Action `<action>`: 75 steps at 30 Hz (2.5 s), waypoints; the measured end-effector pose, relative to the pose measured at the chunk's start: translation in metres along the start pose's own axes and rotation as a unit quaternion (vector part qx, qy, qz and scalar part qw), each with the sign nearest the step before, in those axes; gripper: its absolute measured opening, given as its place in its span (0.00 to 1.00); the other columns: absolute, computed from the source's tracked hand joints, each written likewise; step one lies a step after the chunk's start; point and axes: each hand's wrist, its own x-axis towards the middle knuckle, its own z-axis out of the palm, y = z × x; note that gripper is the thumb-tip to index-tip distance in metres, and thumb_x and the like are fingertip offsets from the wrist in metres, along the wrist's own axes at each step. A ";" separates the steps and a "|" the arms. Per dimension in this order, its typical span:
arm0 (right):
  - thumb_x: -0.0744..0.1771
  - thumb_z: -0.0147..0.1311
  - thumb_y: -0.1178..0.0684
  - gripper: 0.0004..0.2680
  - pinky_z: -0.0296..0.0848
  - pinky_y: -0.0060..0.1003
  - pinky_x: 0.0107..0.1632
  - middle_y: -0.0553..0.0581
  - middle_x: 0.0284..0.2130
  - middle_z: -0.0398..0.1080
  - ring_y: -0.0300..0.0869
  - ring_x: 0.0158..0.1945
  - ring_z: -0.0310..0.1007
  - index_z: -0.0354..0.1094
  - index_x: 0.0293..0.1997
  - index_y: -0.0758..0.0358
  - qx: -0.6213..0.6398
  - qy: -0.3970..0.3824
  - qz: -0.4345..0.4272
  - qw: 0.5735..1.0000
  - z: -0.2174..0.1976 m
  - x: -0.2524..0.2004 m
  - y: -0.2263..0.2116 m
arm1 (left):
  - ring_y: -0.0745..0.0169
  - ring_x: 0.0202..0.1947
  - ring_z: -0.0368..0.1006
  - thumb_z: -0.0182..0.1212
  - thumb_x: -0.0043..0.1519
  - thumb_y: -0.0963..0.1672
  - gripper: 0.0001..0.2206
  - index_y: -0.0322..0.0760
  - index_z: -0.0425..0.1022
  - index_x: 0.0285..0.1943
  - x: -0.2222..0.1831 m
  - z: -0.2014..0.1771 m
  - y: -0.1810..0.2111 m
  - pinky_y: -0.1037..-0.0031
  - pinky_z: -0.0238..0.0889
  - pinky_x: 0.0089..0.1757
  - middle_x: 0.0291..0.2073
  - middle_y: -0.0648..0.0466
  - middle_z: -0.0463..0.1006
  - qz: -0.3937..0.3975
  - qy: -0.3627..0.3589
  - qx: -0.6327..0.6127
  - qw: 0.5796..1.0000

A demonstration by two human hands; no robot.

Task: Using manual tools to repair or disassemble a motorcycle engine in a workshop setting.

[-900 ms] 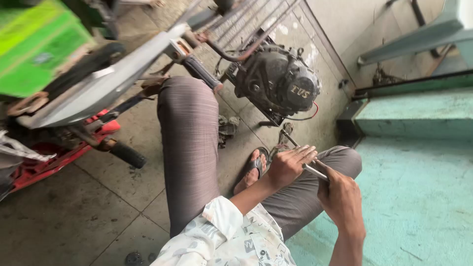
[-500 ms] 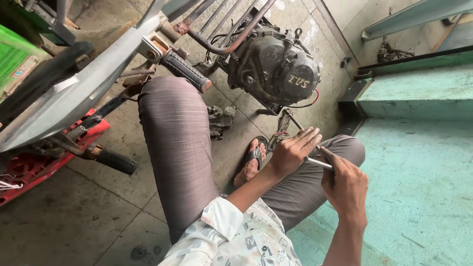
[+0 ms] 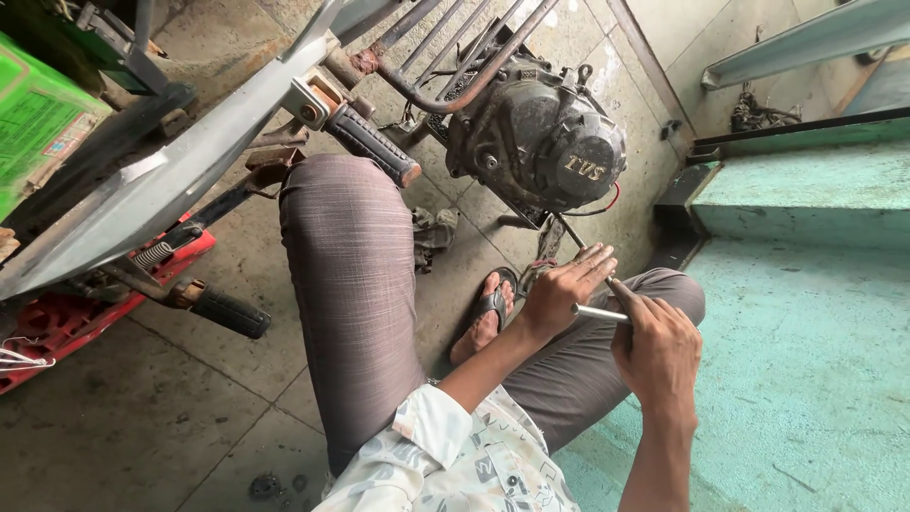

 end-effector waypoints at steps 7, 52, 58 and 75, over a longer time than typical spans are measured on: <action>0.66 0.54 0.61 0.13 0.74 0.39 0.35 0.54 0.35 0.78 0.40 0.30 0.76 0.73 0.57 0.58 0.023 -0.002 -0.019 1.000 0.028 0.004 0.044 | 0.47 0.66 0.71 0.59 0.62 0.36 0.20 0.28 0.72 0.65 0.004 0.015 -0.007 0.63 0.69 0.63 0.64 0.41 0.73 0.002 -0.008 -0.001 1.000; 0.69 0.61 0.48 0.08 0.77 0.41 0.63 0.52 0.52 0.79 0.43 0.60 0.78 0.79 0.51 0.53 -0.101 0.151 -0.138 0.974 0.020 -0.038 0.083 | 0.45 0.59 0.77 0.58 0.63 0.36 0.12 0.27 0.78 0.54 0.010 0.005 0.000 0.65 0.74 0.57 0.54 0.39 0.80 0.045 -0.010 0.028 0.999; 0.72 0.59 0.42 0.08 0.72 0.29 0.40 0.46 0.44 0.80 0.38 0.47 0.81 0.81 0.48 0.51 -0.144 0.146 -0.074 0.976 0.010 -0.035 0.056 | 0.44 0.58 0.77 0.60 0.62 0.37 0.12 0.28 0.78 0.54 0.013 0.001 0.004 0.63 0.74 0.56 0.54 0.40 0.80 0.035 -0.002 0.016 0.999; 0.72 0.53 0.48 0.12 0.75 0.29 0.27 0.59 0.33 0.78 0.40 0.30 0.80 0.72 0.54 0.68 0.205 0.070 0.148 0.965 0.040 -0.020 0.041 | 0.42 0.57 0.77 0.60 0.59 0.35 0.13 0.25 0.78 0.53 0.013 -0.004 0.007 0.62 0.76 0.52 0.52 0.37 0.80 0.034 -0.005 0.010 0.999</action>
